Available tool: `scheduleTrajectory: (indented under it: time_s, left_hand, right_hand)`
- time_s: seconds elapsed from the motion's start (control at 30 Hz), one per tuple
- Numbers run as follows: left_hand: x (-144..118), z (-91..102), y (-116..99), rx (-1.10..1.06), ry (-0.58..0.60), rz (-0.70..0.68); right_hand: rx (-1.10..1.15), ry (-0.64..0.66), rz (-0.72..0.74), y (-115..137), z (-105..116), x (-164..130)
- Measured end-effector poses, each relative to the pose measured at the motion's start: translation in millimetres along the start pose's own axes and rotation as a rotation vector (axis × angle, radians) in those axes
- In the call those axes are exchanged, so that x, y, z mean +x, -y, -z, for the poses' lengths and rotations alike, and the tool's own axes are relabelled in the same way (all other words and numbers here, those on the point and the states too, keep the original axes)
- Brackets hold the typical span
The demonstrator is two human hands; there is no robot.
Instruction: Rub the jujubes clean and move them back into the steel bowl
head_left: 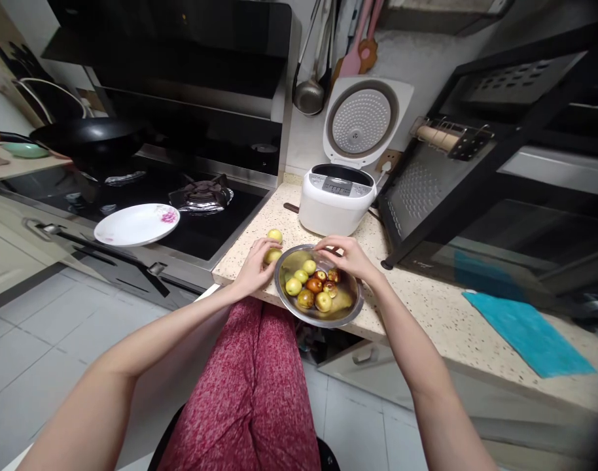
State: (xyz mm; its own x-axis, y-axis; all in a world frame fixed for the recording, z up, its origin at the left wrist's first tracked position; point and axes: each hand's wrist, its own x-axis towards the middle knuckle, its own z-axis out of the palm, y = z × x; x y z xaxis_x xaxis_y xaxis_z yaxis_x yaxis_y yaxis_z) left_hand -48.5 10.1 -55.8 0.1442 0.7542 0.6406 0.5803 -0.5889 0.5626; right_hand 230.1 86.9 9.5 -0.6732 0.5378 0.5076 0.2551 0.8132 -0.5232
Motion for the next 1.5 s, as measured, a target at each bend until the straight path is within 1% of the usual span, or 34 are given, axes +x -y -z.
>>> scheduleTrajectory:
  time_s: [0.1,0.23,0.3,0.43,0.53,0.63,0.73,0.8,0.93,1.07,1.2,1.3,1.37,1.43,1.5]
  left_hand:
    - [-1.1,-1.4,-0.1,0.009,0.019,0.011]
    - [-2.2,-2.1,1.6,-0.003,0.026,0.028]
    - [-2.5,-2.5,2.2,-0.011,-0.026,0.033]
    - [-0.6,-2.5,-1.8,-0.06,-0.206,0.021]
    - [2.5,-0.4,-11.5,-0.175,-0.261,-0.008]
    - [3.8,1.2,-26.0,-0.306,-0.221,-0.026]
    - [0.9,-0.3,-41.0,-0.432,-0.143,-0.038]
    - [-2.6,-2.9,-48.9,-0.48,-0.111,-0.025]
    - [-8.3,-8.2,-57.5,-0.505,-0.068,-0.001]
    - [-10.0,-9.5,-59.1,-0.488,-0.035,0.01]
    - [-4.6,-4.7,-52.5,-0.43,-0.007,-0.013]
    - [4.8,1.5,-37.3,-0.299,-0.067,-0.038]
    - [11.9,5.9,-22.8,-0.179,-0.129,-0.014]
    - [17.6,10.2,-7.0,-0.069,-0.113,-0.007]
    - [21.1,13.8,7.8,0.014,-0.035,-0.03]
  right_hand:
    - [-0.017,-0.027,0.007,-0.7,-2.0,0.1]
    - [-0.014,-0.024,0.013,0.6,-5.4,-0.2]
    - [-0.006,-0.024,0.013,2.4,-6.6,-0.3]
    - [-0.004,-0.049,0.042,8.2,-8.4,-0.4]
    - [-0.034,-0.071,0.086,15.0,-9.7,-0.9]
    - [-0.065,-0.056,0.156,23.0,-11.5,-2.2]
    - [-0.051,0.013,0.23,29.7,-14.2,-3.8]
    - [-0.037,0.043,0.262,32.4,-16.0,-4.8]
    - [-0.061,0.061,0.303,34.0,-18.1,-6.4]
    - [-0.111,0.088,0.299,32.9,-19.1,-7.3]
    - [-0.054,0.085,0.279,32.3,-16.3,-5.9]
    - [-0.009,0.079,0.236,33.2,-7.5,-4.3]
    - [-0.005,0.09,0.181,33.4,1.3,-3.9]
    - [-0.001,0.122,0.121,32.6,10.1,-4.1]
    - [0.016,0.163,0.083,31.0,16.5,-4.3]
